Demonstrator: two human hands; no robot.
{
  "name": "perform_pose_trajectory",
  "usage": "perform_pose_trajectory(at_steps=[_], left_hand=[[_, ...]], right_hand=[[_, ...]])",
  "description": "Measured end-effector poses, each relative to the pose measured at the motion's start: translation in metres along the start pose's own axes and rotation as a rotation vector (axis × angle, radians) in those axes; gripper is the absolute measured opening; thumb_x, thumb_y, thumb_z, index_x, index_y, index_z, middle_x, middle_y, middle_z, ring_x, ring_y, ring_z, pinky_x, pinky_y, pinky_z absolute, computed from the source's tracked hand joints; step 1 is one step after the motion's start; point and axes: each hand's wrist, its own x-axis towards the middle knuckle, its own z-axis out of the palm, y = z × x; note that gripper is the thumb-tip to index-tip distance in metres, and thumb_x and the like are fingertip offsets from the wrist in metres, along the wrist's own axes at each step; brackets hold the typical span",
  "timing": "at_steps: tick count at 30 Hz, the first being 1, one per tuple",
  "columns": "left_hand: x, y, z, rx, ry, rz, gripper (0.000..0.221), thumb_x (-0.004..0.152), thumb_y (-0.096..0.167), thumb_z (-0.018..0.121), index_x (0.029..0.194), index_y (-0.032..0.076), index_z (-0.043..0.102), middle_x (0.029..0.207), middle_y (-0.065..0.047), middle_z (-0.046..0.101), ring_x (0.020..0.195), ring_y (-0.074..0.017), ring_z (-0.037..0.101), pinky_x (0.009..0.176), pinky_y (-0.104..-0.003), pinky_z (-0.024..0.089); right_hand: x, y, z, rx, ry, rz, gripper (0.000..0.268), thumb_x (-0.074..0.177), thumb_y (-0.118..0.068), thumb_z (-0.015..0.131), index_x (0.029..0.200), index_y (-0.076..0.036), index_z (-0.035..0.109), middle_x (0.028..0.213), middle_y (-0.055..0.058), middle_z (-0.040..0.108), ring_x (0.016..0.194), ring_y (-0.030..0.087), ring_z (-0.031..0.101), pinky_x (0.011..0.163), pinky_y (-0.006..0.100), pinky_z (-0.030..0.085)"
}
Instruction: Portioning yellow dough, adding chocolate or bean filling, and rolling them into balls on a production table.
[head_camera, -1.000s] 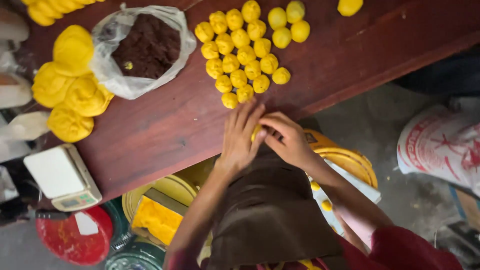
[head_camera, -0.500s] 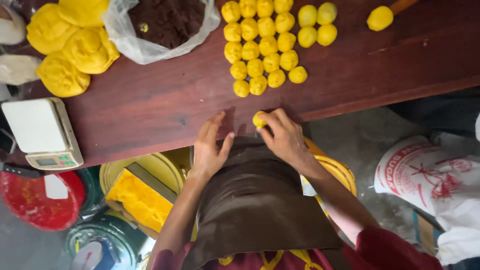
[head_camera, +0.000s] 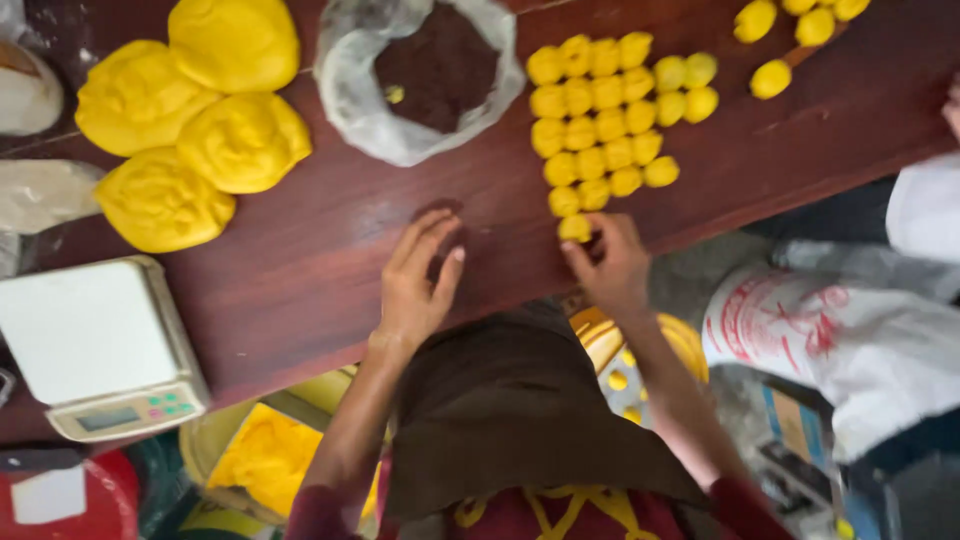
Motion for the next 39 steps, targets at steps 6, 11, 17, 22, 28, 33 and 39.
perform_pose_trajectory(at_steps=[6, 11, 17, 22, 28, 33, 39], left_hand=[[0.01, -0.041, -0.036, -0.155, 0.001, -0.113, 0.027, 0.098, 0.006, 0.066, 0.125, 0.003, 0.067, 0.132, -0.016, 0.066, 0.119, -0.0314, 0.068, 0.096, -0.036, 0.057], [0.045, -0.036, -0.049, -0.124, -0.051, 0.116, 0.027, 0.096, 0.002, 0.069, 0.123, 0.004, 0.067, 0.127, -0.015, 0.068, 0.118, -0.0327, 0.068, 0.102, -0.039, 0.056], [0.051, -0.027, -0.029, -0.08, -0.049, 0.059, 0.025, 0.097, 0.001, 0.067, 0.122, 0.003, 0.067, 0.126, -0.016, 0.068, 0.116, -0.0323, 0.069, 0.1, -0.038, 0.056], [0.032, 0.006, 0.014, -0.006, -0.124, 0.083, 0.025, 0.095, 0.004, 0.067, 0.12, 0.004, 0.068, 0.125, -0.016, 0.068, 0.118, -0.0339, 0.067, 0.103, -0.04, 0.054], [0.003, 0.02, 0.056, 0.13, -0.148, -0.077, 0.024, 0.096, 0.007, 0.065, 0.12, 0.004, 0.069, 0.126, -0.015, 0.069, 0.12, -0.0332, 0.067, 0.103, -0.04, 0.053], [0.027, 0.045, 0.06, 0.191, -0.098, -0.048, 0.024, 0.097, 0.007, 0.065, 0.12, 0.003, 0.069, 0.127, -0.016, 0.068, 0.12, -0.035, 0.067, 0.102, -0.04, 0.054], [0.108, 0.033, 0.06, 0.129, -0.095, 0.148, 0.02, 0.098, 0.003, 0.065, 0.118, 0.002, 0.068, 0.123, -0.018, 0.069, 0.114, -0.0355, 0.069, 0.1, -0.04, 0.055]], right_hand=[[-0.01, 0.012, 0.022, -0.135, 0.146, -0.063, 0.017, 0.097, -0.007, 0.078, 0.107, -0.004, 0.065, 0.102, 0.013, 0.062, 0.087, 0.031, 0.066, 0.074, 0.039, 0.054], [-0.007, -0.013, 0.013, -0.046, 0.16, 0.06, 0.019, 0.092, -0.005, 0.078, 0.107, -0.002, 0.067, 0.1, 0.013, 0.064, 0.081, 0.029, 0.066, 0.07, 0.037, 0.054], [-0.014, 0.009, 0.021, -0.021, 0.199, -0.017, 0.017, 0.094, -0.001, 0.076, 0.109, -0.002, 0.069, 0.101, 0.014, 0.065, 0.088, 0.029, 0.068, 0.074, 0.037, 0.056], [-0.002, 0.017, -0.004, 0.106, 0.121, -0.046, 0.017, 0.093, -0.004, 0.076, 0.109, -0.003, 0.07, 0.097, 0.011, 0.066, 0.082, 0.025, 0.067, 0.072, 0.035, 0.055], [-0.004, 0.076, -0.024, 0.356, 0.197, 0.156, 0.021, 0.094, -0.007, 0.074, 0.114, 0.0, 0.07, 0.09, 0.008, 0.067, 0.069, 0.015, 0.061, 0.064, 0.03, 0.05], [0.003, 0.099, -0.013, 0.347, 0.297, 0.119, 0.013, 0.099, -0.007, 0.073, 0.11, -0.001, 0.071, 0.088, 0.009, 0.066, 0.07, 0.017, 0.06, 0.064, 0.031, 0.05], [0.009, 0.084, -0.013, 0.113, 0.365, 0.064, 0.006, 0.098, -0.009, 0.074, 0.1, -0.004, 0.07, 0.085, 0.01, 0.065, 0.065, 0.023, 0.062, 0.057, 0.034, 0.049]])
